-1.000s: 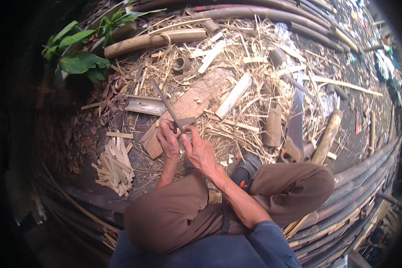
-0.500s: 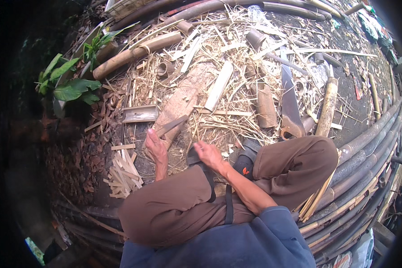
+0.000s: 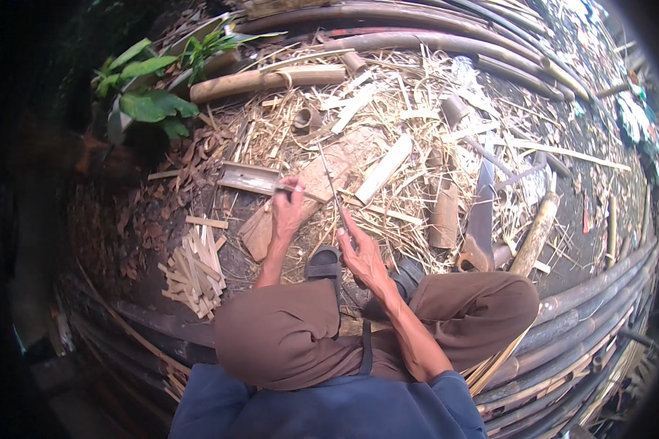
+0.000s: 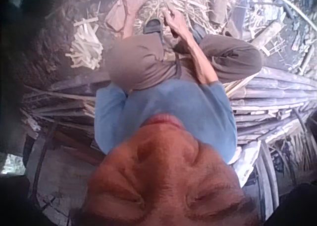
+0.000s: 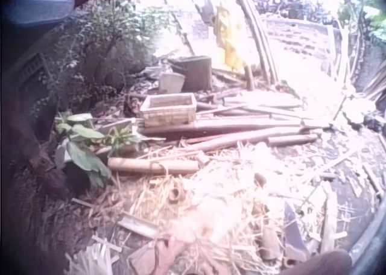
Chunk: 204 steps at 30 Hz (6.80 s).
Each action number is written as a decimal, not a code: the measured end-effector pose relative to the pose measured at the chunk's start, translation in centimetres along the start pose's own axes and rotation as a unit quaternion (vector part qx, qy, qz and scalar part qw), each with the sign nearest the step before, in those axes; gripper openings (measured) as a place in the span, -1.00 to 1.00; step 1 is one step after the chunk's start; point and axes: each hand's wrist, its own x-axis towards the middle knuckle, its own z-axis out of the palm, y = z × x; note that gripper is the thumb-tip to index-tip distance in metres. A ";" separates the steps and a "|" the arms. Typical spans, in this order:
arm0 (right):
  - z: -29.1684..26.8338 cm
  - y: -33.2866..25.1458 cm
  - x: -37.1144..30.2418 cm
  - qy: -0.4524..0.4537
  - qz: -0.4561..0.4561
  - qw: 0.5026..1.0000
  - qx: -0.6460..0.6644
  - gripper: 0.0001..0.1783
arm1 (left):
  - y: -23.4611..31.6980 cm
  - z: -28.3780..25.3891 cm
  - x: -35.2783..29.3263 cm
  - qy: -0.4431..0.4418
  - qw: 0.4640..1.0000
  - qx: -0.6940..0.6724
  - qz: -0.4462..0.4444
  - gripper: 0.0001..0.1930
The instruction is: The person sits on the ground and uses a machete to split small pieces of wood into thin strips. They repeatedly strike the wood, adjust the pieces, and collect the resulting slivers.
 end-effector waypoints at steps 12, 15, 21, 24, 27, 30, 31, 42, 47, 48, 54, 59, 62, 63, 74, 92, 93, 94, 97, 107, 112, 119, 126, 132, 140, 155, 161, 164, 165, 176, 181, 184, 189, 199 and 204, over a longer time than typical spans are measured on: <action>0.9 -2.3 1.8 -0.033 0.003 0.990 0.140 -0.47 | 0.3 0.2 -0.1 -0.177 0.978 0.081 0.076 -0.67; 1.3 -3.3 2.2 -0.047 0.056 0.983 0.171 -0.50 | 0.4 0.3 -0.5 -0.182 0.974 0.083 0.102 -0.78; 1.2 -4.0 2.0 -0.062 0.064 0.977 0.195 -0.54 | -0.7 0.5 -0.3 -0.185 0.968 0.095 0.140 -0.71; 1.3 -3.4 2.1 -0.056 0.067 0.976 0.199 -0.53 | 0.9 0.8 -1.1 -0.189 0.969 0.032 0.157 -0.83; 1.3 -3.5 2.1 -0.056 0.070 0.974 0.208 -0.53 | 0.9 0.9 -1.1 -0.199 0.973 -0.024 0.116 -0.73; 1.2 -3.5 2.1 -0.056 0.076 0.972 0.214 -0.53 | 1.3 0.7 -1.1 -0.207 0.966 0.026 0.151 -0.68; 1.2 -3.5 2.0 -0.056 0.075 0.973 0.213 -0.53 | 1.3 0.7 -1.1 -0.205 0.965 0.046 0.156 -0.67; 1.3 -3.8 2.0 -0.055 0.066 0.973 0.215 -0.55 | 1.4 0.7 -1.2 -0.216 0.970 -0.024 0.106 -0.69; 1.7 -3.0 2.1 -0.051 0.064 0.972 0.220 -0.54 | 1.4 0.9 -1.1 -0.199 0.970 0.049 0.128 -0.74; 1.7 -3.0 2.0 -0.049 0.057 0.976 0.207 -0.54 | 1.2 0.9 -1.1 -0.191 0.967 0.082 0.150 -0.75; 1.7 -4.0 1.8 -0.001 -0.024 0.997 0.071 -0.47 | -0.2 1.0 -0.5 -0.174 0.970 0.064 0.159 -0.57; 2.2 -5.1 1.4 0.013 -0.064 0.998 -0.008 -0.53 | -0.5 0.4 -0.5 -0.170 0.965 0.052 0.192 -0.67; 2.5 -5.5 1.5 0.019 -0.096 0.995 0.005 -0.53 | 0.0 0.3 -0.4 -0.148 0.967 0.061 0.200 -0.75; 2.4 -5.9 1.4 0.022 -0.105 0.994 0.012 -0.53 | 1.1 0.2 -0.4 -0.148 0.965 0.044 0.212 -0.75; 3.2 -6.0 2.4 0.001 -0.075 0.997 0.002 -0.55 | -3.0 -0.5 -0.2 -0.129 0.967 0.108 0.191 -0.74; 3.5 -1.8 5.2 0.019 -0.103 0.993 -0.058 -0.41 | -3.5 -6.7 -6.6 -0.058 0.986 0.143 -0.064 -0.35; 4.3 -0.2 6.3 0.025 -0.117 0.990 -0.069 -0.40 | -4.2 -6.5 -6.0 -0.029 0.990 0.135 -0.024 -0.41; 4.9 -0.3 6.4 0.070 -0.153 0.982 -0.085 -0.39 | -2.5 -6.1 -5.7 -0.016 0.992 0.123 0.011 -0.41; 3.4 -3.3 6.7 -0.067 0.009 0.997 -0.028 -0.26 | 3.3 -4.1 -3.8 0.031 0.989 0.080 0.118 -0.40; 2.4 2.4 8.3 0.061 -0.078 0.994 -0.036 -0.74 | 4.8 1.8 1.8 -0.058 0.937 0.182 0.293 -0.65; 1.3 1.3 9.2 0.093 -0.086 0.978 -0.166 -0.74 | 4.5 1.9 2.6 -0.010 0.919 0.238 0.313 -0.66; 0.9 2.6 8.3 -0.023 -0.036 0.997 -0.058 -0.76 | 3.3 1.7 3.5 -0.097 0.920 0.213 0.314 -0.61; 0.1 2.7 8.6 -0.004 -0.029 0.994 -0.110 -0.73 | 2.7 3.8 6.5 -0.210 0.901 0.289 0.248 -0.76; 0.1 4.2 9.5 0.023 -0.096 0.978 -0.182 -0.74 | 2.2 3.9 5.8 -0.163 0.891 0.315 0.284 -0.78; 1.1 6.2 10.1 0.020 -0.093 0.966 -0.240 -0.73 | 3.0 3.8 4.5 -0.189 0.949 0.181 0.174 -0.81; 3.1 8.2 10.4 -0.048 -0.030 0.950 -0.306 -0.69 | 2.5 1.9 4.1 -0.158 0.964 0.130 0.172 -0.81; 3.5 11.1 12.3 -0.089 -0.039 0.954 -0.285 -0.66 | 2.8 1.6 3.6 -0.138 0.971 0.093 0.172 -0.79; 3.4 11.0 12.0 -0.025 -0.107 0.942 -0.317 -0.72 | 2.4 2.3 4.6 -0.138 0.970 0.126 0.158 -0.81; 3.7 7.8 11.3 -0.052 -0.064 0.917 -0.390 -0.77 | 1.9 1.2 5.0 -0.126 0.971 0.127 0.159 -0.81; 2.7 7.2 1.8 -0.015 -0.056 0.981 -0.184 -0.54 | 4.6 -7.7 6.8 0.173 0.968 0.088 0.157 -0.80; 2.8 7.4 -2.6 0.061 -0.043 0.993 -0.096 -0.49 | 1.6 -7.3 5.3 0.269 0.928 0.165 0.200 -0.75; 3.2 9.7 -3.4 0.104 -0.049 0.988 -0.105 -0.46 | 0.2 -5.0 2.5 0.254 0.924 0.242 0.148 -0.75; 4.8 10.1 -3.1 0.055 -0.073 0.988 -0.125 -0.48 | -4.7 -5.5 2.0 0.218 0.965 0.131 0.070 -0.62; 8.2 4.2 -1.2 -0.021 -0.065 0.996 -0.059 -0.53 | -3.7 -5.6 -1.2 0.149 0.937 0.314 0.032 -0.46; 6.2 10.8 2.1 0.059 0.022 0.994 -0.091 -0.51 | -0.9 -2.5 -2.3 0.119 0.980 0.158 0.007 -0.49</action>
